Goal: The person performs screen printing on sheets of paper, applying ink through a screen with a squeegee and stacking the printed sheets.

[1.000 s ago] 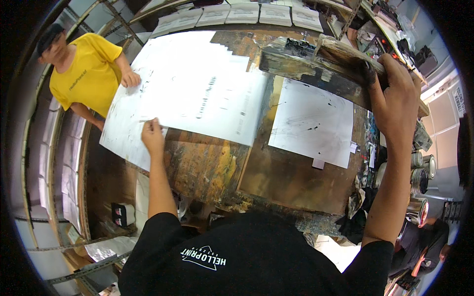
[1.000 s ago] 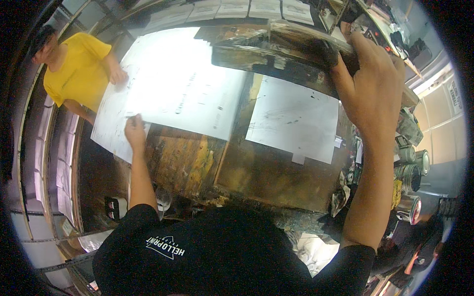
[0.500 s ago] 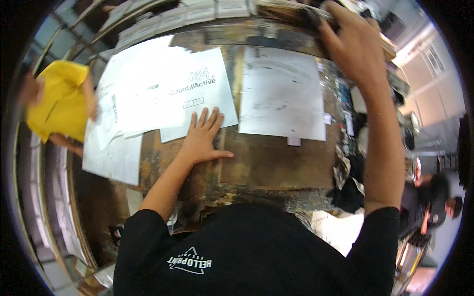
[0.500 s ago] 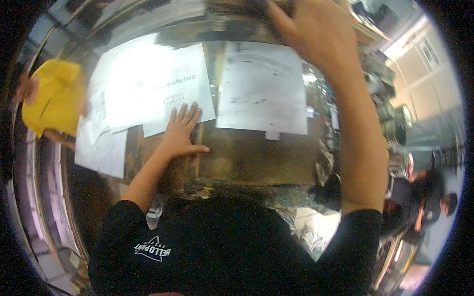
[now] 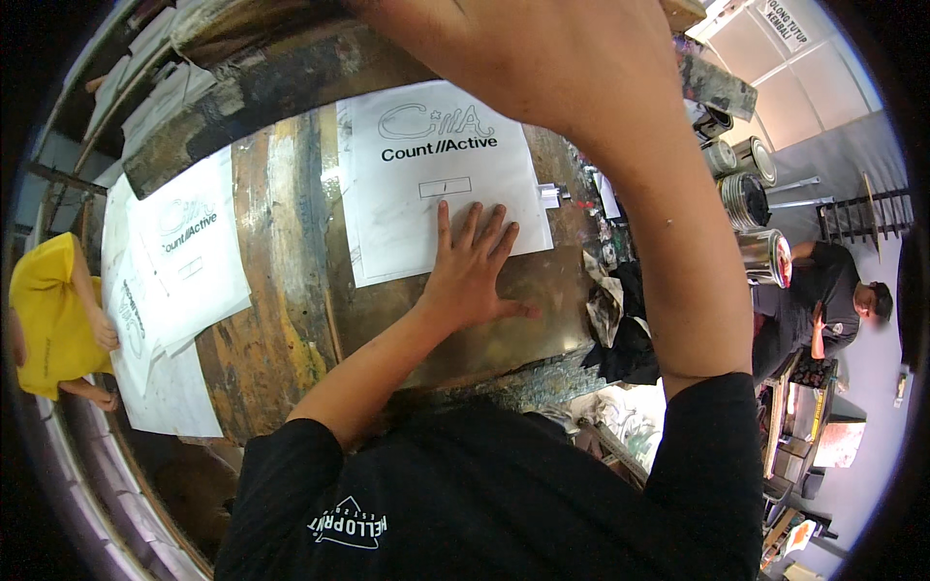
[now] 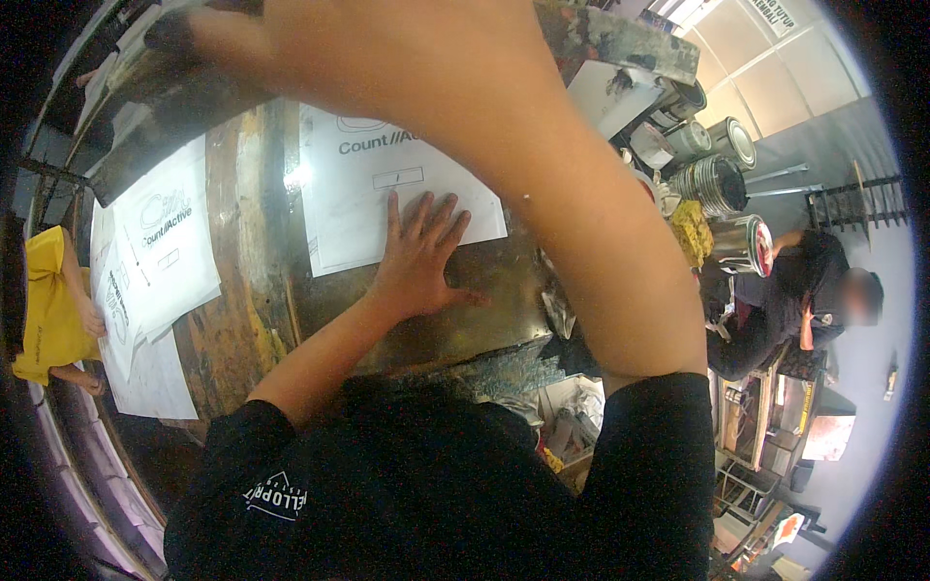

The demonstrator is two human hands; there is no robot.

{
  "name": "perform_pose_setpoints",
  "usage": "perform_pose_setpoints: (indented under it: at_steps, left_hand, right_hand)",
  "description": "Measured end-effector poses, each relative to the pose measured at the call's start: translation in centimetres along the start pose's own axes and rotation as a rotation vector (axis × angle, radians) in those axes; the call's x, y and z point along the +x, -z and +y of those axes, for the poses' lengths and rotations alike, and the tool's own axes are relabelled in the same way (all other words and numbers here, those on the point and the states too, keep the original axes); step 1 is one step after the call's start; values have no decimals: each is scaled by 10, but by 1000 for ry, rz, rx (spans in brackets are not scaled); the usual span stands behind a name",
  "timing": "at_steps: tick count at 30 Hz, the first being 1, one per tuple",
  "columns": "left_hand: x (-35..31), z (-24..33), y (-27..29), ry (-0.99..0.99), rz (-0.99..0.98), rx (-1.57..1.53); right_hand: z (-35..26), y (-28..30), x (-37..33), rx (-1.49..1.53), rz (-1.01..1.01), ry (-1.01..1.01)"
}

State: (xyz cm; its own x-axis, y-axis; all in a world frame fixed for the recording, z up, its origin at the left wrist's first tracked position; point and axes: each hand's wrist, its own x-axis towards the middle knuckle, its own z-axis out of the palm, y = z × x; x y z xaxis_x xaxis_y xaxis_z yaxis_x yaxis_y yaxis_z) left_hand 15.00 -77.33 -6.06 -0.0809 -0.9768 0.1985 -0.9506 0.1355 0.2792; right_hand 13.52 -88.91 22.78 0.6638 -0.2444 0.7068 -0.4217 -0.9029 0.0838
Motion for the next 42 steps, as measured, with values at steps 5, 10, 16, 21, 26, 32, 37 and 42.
perform_pose_setpoints:
  at_steps: [5, 10, 16, 21, 26, 32, 37, 42]
  left_hand:
    - [-1, -2, -4, -40, 34, 14]
    - [-10, -21, 23, 89, 407, -182]
    - [-86, -92, 155, 456, 838, -1194]
    - [-129, -54, 155, 740, 542, -1003]
    - [-181, -77, 71, 652, 415, -220]
    - [-181, -81, 60, 605, 358, -48]
    - [-179, -81, 61, 635, 320, -44]
    - [-182, -82, 57, 623, 326, -34]
  right_hand:
    - [-3, 7, 8, 121, -126, -19]
    - [-15, 26, 7, 88, -211, -59]
    - [-10, 3, -34, 108, -134, 27]
    - [-6, -31, -114, 159, -500, 194]
    - [-43, -61, -200, 145, -550, 100]
    - [-34, -113, -188, 24, -480, 70]
    - [-33, -143, -182, 24, -480, 69]
    - [-45, -146, -198, -40, -472, 67]
